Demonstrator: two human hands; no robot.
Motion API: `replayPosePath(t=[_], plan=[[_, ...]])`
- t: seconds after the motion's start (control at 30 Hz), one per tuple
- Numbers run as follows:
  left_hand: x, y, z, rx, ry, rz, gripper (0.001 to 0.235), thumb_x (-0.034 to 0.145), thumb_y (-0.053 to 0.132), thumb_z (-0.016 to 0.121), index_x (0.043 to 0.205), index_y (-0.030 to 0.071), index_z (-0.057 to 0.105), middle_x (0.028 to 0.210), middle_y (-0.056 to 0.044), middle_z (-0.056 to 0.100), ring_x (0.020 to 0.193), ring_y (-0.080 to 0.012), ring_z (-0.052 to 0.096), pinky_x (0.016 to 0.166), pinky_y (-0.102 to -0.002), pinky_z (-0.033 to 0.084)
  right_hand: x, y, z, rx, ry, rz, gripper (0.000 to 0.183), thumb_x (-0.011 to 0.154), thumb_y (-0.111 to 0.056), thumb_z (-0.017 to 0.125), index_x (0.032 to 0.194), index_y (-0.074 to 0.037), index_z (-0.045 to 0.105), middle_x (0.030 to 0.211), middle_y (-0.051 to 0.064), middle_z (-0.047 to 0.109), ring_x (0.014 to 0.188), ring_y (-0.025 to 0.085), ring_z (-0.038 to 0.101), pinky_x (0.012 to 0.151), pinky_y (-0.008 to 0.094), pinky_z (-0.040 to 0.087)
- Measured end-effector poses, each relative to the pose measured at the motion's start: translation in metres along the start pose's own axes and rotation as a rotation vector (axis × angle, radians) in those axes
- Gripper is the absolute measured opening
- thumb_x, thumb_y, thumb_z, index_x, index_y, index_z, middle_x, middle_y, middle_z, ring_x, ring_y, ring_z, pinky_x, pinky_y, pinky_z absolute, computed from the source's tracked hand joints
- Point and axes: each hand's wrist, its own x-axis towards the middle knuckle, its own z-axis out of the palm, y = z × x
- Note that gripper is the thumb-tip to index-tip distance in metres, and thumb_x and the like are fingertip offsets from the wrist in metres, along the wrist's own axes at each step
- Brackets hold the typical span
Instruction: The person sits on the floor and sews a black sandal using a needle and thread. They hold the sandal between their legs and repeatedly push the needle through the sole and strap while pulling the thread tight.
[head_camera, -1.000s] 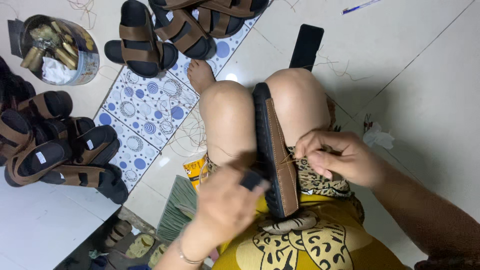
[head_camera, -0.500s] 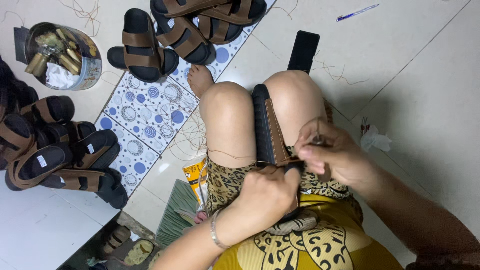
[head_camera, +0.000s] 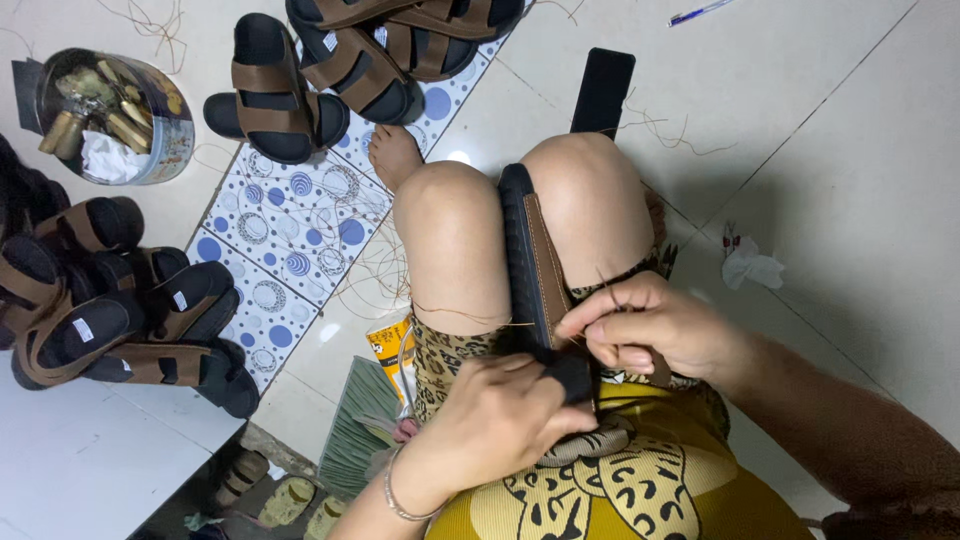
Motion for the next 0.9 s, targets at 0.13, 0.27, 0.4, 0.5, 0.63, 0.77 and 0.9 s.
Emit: replayPosePath(t=[0.13,0.27,0.4,0.5,0.63,0.77,0.9], plan=[[-0.002,-0.011,0.032,0.216,-0.092,-0.125,0.039,0.104,0.037,0.066,0.079,0.008,0.055,0.068,-0.007,0.059,0.061,-0.0292,0.059,0.048,-0.044,0.045,0.004,0.011,-0.004,0.181,0.006,-0.081,0.025,0.094,0.007,0.061,0.116,0.012,0.073,0.056,0.014,0.055,0.042,0.012,0.044,0.035,0.020,0.036],[0.004,-0.008,0.045,0.267,0.030,-0.114,0.021,0.095,0.016,0.065,0.079,0.009,0.052,0.060,-0.004,0.055,0.051,-0.0230,0.054,0.044,-0.039,0.041,0.005,0.010,-0.002,0.217,0.034,-0.099,0.025,0.093,0.004,0.063,0.113,0.014,0.072,0.067,0.020,0.062,0.044,0.012,0.046,0.037,0.021,0.037],[0.008,-0.005,0.045,0.434,0.091,0.004,0.021,0.091,0.011,0.063,0.077,0.014,0.048,0.063,0.000,0.052,0.055,-0.0186,0.052,0.042,-0.034,0.035,0.006,0.011,-0.004,0.180,0.031,-0.090,0.025,0.094,0.002,0.063,0.114,0.014,0.072,0.058,0.014,0.055,0.043,0.012,0.045,0.039,0.022,0.036],[0.005,-0.003,0.050,0.474,-0.012,-0.039,0.024,0.094,0.017,0.066,0.073,0.016,0.054,0.061,-0.003,0.056,0.052,-0.0220,0.053,0.040,-0.036,0.034,0.009,0.012,-0.005,0.143,0.082,-0.119,0.023,0.092,0.002,0.063,0.109,0.013,0.072,0.055,0.011,0.048,0.042,0.010,0.043,0.036,0.021,0.034],[0.007,0.001,0.048,0.587,-0.088,-0.041,0.013,0.085,0.009,0.064,0.079,0.017,0.056,0.063,0.000,0.059,0.049,-0.0165,0.054,0.042,-0.034,0.037,0.005,0.007,0.000,0.055,0.065,-0.053,0.024,0.094,0.002,0.065,0.113,0.013,0.074,0.060,0.011,0.056,0.044,0.009,0.046,0.037,0.020,0.037],[-0.001,-0.010,0.034,0.110,-0.016,-0.072,0.016,0.095,0.008,0.063,0.083,0.009,0.053,0.067,-0.006,0.056,0.054,-0.0254,0.054,0.051,-0.040,0.043,0.002,0.006,0.009,-0.089,0.103,-0.032,0.022,0.093,0.002,0.065,0.110,0.006,0.078,0.081,0.021,0.073,0.042,0.009,0.046,0.035,0.021,0.034],[-0.053,-0.026,0.016,-0.628,0.209,-0.279,0.023,0.099,0.027,0.065,0.084,0.011,0.058,0.074,0.002,0.058,0.061,-0.0124,0.053,0.057,-0.030,0.043,0.009,0.016,0.036,-0.734,0.104,-0.273,0.028,0.088,-0.007,0.073,0.113,-0.016,0.078,0.089,0.000,0.086,0.066,0.005,0.075,0.063,0.019,0.060]])
